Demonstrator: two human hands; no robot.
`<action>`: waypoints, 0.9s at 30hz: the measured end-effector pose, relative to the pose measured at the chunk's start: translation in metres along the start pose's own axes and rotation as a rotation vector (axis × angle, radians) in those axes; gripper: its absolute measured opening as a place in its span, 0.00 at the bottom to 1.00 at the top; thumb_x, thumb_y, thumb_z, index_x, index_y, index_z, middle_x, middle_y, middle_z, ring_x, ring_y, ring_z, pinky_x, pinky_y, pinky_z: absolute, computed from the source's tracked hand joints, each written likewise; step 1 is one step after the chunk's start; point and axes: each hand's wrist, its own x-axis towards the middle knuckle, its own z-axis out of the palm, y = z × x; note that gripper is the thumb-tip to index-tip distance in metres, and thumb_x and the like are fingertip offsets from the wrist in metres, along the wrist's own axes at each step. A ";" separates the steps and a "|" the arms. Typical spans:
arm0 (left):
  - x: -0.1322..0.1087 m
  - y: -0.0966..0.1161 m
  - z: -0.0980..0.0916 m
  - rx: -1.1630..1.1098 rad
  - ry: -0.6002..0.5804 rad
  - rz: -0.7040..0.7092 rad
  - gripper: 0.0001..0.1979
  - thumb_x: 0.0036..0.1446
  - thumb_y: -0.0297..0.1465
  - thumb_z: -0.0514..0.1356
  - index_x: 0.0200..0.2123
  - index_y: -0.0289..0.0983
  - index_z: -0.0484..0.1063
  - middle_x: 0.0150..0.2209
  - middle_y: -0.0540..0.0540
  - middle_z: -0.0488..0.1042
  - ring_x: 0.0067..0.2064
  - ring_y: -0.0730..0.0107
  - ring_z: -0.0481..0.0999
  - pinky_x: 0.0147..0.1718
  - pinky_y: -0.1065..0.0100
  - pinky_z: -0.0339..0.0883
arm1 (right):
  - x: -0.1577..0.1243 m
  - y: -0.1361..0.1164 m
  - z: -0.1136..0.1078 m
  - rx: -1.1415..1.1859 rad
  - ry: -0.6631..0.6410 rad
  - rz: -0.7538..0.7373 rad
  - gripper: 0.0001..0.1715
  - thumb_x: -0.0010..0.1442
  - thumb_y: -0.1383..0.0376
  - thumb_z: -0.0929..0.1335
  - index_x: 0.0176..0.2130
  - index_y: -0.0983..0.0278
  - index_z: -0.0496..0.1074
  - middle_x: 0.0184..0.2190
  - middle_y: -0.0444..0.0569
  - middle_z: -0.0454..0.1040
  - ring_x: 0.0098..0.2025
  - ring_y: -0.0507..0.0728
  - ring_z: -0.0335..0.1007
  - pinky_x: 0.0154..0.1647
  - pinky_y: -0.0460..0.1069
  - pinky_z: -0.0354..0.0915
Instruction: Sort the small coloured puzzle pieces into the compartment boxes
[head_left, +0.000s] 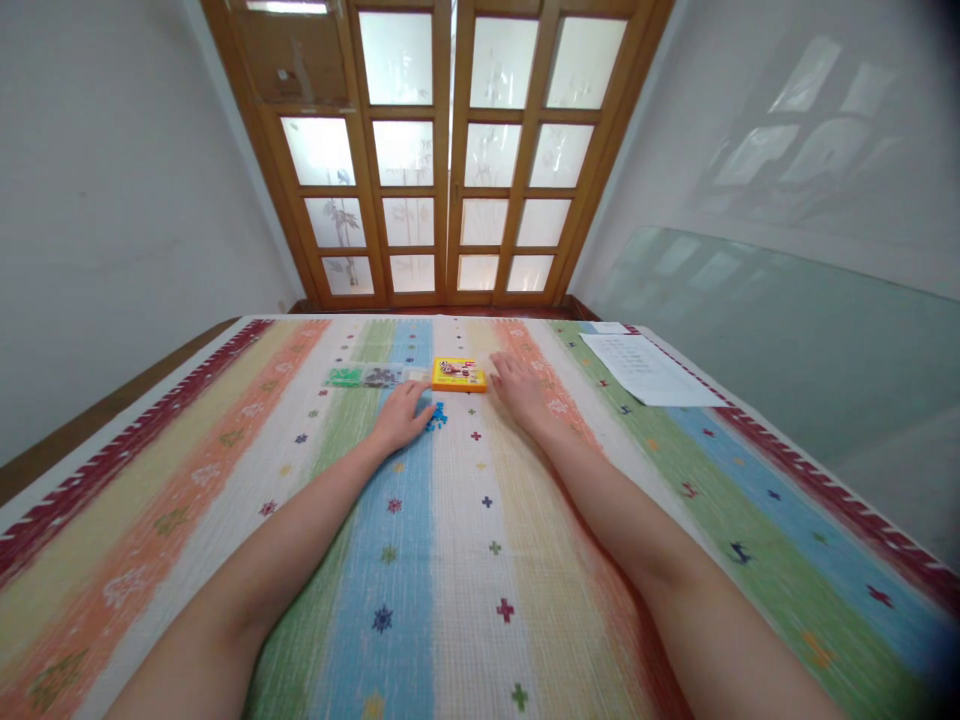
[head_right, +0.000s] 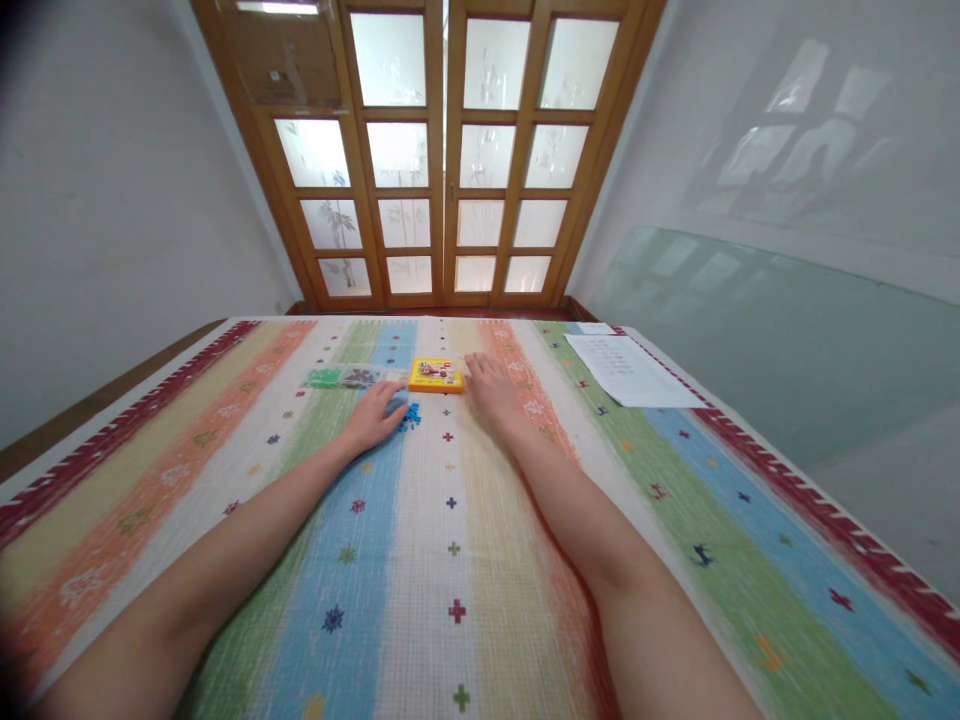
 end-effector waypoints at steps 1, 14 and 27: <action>0.000 -0.002 0.001 0.012 -0.017 0.003 0.23 0.66 0.40 0.59 0.63 0.42 0.68 0.58 0.40 0.72 0.62 0.53 0.70 0.63 0.49 0.63 | -0.001 0.010 0.003 -0.028 -0.022 0.041 0.26 0.70 0.67 0.63 0.65 0.66 0.67 0.65 0.62 0.68 0.67 0.68 0.62 0.67 0.65 0.59; 0.001 -0.008 0.007 0.027 -0.079 0.037 0.20 0.66 0.39 0.59 0.58 0.41 0.73 0.56 0.39 0.73 0.60 0.53 0.71 0.62 0.49 0.64 | 0.030 -0.003 0.022 0.071 -0.246 -0.150 0.39 0.65 0.50 0.70 0.69 0.61 0.64 0.70 0.61 0.60 0.71 0.67 0.56 0.70 0.64 0.54; 0.002 -0.010 0.007 0.048 -0.065 0.027 0.24 0.66 0.38 0.59 0.64 0.40 0.67 0.60 0.38 0.71 0.63 0.52 0.68 0.65 0.48 0.61 | 0.047 -0.004 0.018 0.160 -0.346 -0.181 0.45 0.60 0.43 0.73 0.67 0.61 0.68 0.59 0.61 0.72 0.61 0.68 0.68 0.63 0.59 0.63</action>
